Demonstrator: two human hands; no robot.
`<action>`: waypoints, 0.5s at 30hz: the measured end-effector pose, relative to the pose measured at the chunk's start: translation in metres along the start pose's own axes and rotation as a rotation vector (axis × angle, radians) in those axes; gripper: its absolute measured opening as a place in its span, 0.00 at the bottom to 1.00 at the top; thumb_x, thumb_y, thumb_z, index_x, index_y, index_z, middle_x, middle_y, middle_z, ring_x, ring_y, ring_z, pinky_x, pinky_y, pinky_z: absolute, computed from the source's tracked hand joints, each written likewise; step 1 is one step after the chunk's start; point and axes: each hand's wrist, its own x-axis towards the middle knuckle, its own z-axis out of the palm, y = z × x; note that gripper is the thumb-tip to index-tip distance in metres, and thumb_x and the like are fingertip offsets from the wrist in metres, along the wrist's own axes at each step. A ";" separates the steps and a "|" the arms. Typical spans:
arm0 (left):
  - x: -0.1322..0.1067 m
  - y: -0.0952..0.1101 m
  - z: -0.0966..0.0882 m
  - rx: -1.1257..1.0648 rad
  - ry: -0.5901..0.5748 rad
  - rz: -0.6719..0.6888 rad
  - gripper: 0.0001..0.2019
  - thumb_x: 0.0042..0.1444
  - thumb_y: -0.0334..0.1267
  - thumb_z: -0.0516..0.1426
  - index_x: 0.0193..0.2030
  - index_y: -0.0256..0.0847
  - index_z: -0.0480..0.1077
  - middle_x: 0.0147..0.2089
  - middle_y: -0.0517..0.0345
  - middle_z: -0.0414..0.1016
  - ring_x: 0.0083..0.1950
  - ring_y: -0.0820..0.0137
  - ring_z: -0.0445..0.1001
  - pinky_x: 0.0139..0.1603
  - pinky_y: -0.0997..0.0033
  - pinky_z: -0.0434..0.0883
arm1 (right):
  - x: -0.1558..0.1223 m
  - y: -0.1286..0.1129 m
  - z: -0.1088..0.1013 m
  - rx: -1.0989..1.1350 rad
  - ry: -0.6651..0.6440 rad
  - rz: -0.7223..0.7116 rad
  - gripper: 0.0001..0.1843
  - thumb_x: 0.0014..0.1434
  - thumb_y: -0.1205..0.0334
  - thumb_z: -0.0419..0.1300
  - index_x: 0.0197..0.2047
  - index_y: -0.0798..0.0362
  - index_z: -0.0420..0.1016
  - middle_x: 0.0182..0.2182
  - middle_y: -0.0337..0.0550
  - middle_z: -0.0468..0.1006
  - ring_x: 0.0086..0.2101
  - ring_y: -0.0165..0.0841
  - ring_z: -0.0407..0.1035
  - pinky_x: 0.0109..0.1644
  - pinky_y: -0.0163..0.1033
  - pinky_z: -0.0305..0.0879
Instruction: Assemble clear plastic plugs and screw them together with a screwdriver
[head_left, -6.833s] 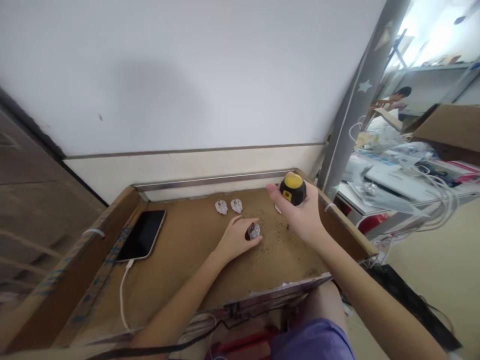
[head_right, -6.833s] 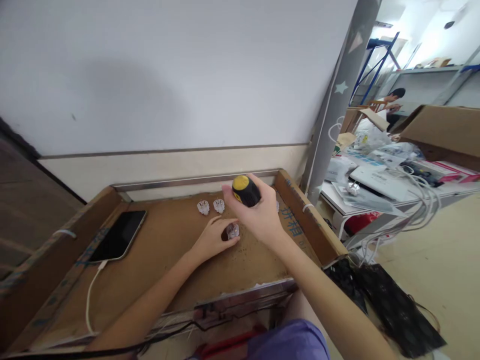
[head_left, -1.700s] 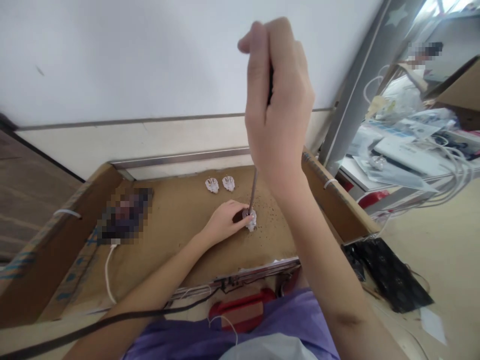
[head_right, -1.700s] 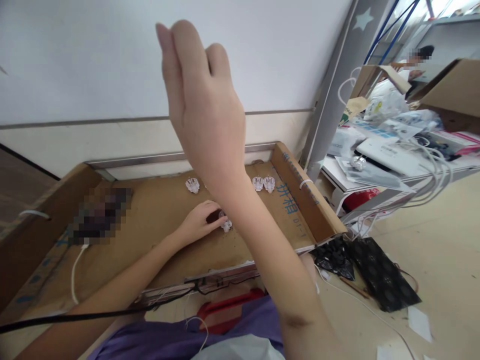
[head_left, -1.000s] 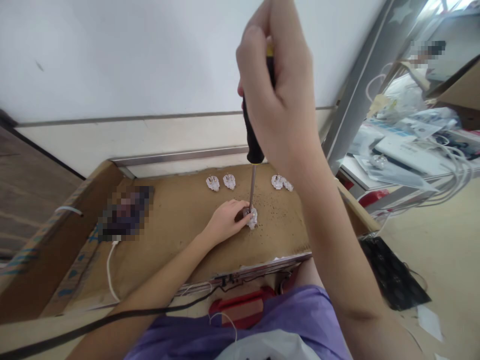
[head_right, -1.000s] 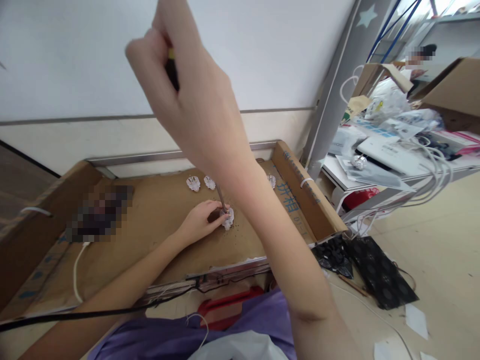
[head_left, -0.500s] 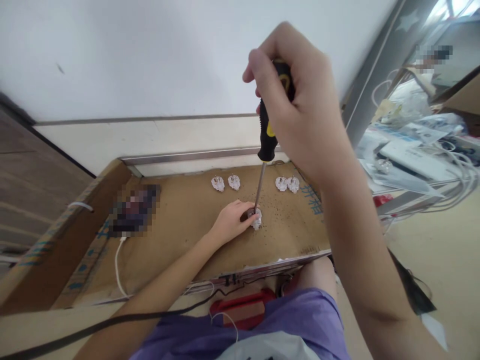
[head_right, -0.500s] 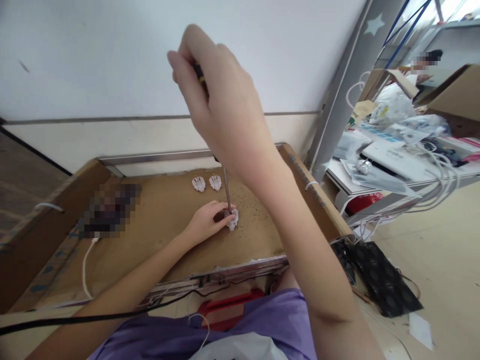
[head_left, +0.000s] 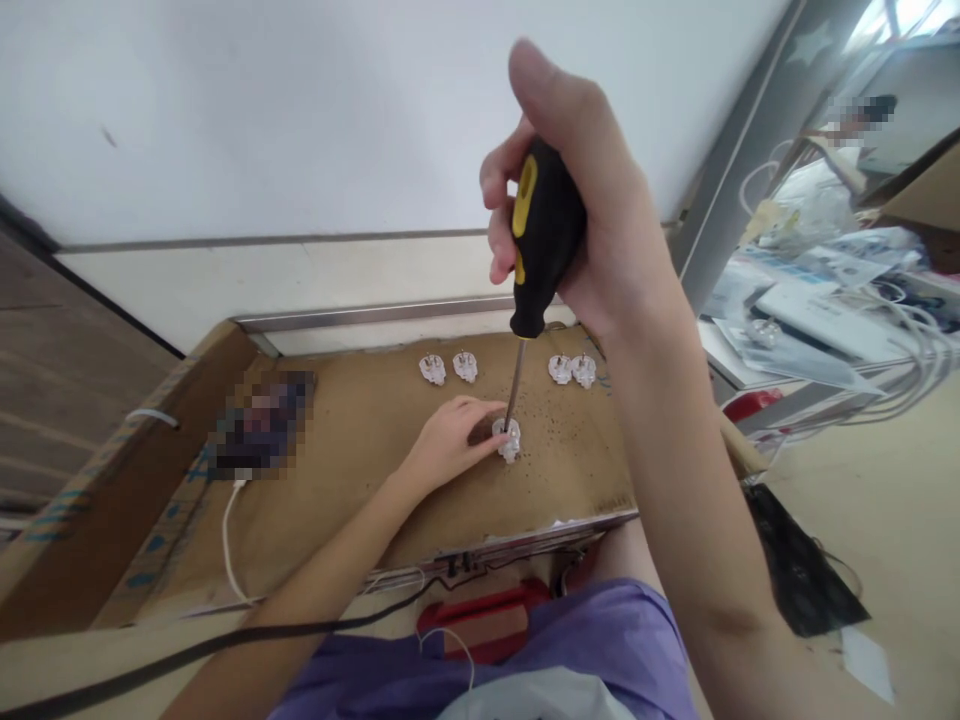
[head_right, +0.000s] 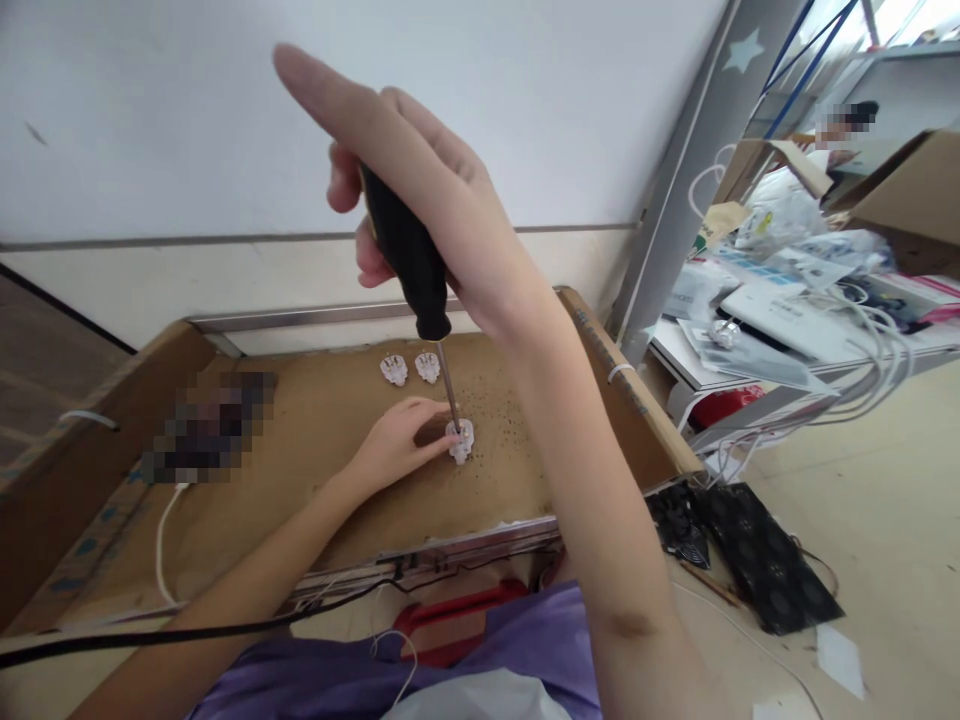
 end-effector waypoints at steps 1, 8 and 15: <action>-0.005 -0.006 -0.012 0.076 0.038 -0.021 0.18 0.57 0.49 0.53 0.51 0.45 0.67 0.51 0.56 0.73 0.53 0.65 0.67 0.55 0.63 0.64 | 0.000 0.002 0.003 -0.021 0.044 0.001 0.19 0.54 0.50 0.58 0.25 0.54 0.57 0.23 0.34 0.62 0.19 0.22 0.60 0.21 0.31 0.59; -0.080 -0.079 -0.108 0.749 0.287 -0.596 0.30 0.53 0.57 0.47 0.53 0.36 0.65 0.59 0.43 0.64 0.60 0.53 0.61 0.58 0.55 0.60 | -0.008 0.004 0.013 -0.048 0.177 -0.066 0.20 0.61 0.50 0.50 0.25 0.54 0.52 0.20 0.33 0.55 0.17 0.21 0.54 0.18 0.31 0.45; -0.115 -0.084 -0.116 0.836 0.094 -0.807 0.33 0.52 0.60 0.42 0.54 0.34 0.62 0.54 0.42 0.68 0.52 0.51 0.67 0.49 0.57 0.67 | -0.003 0.014 0.012 0.008 0.002 -0.165 0.14 0.62 0.55 0.45 0.28 0.54 0.54 0.22 0.32 0.59 0.17 0.20 0.56 0.16 0.30 0.45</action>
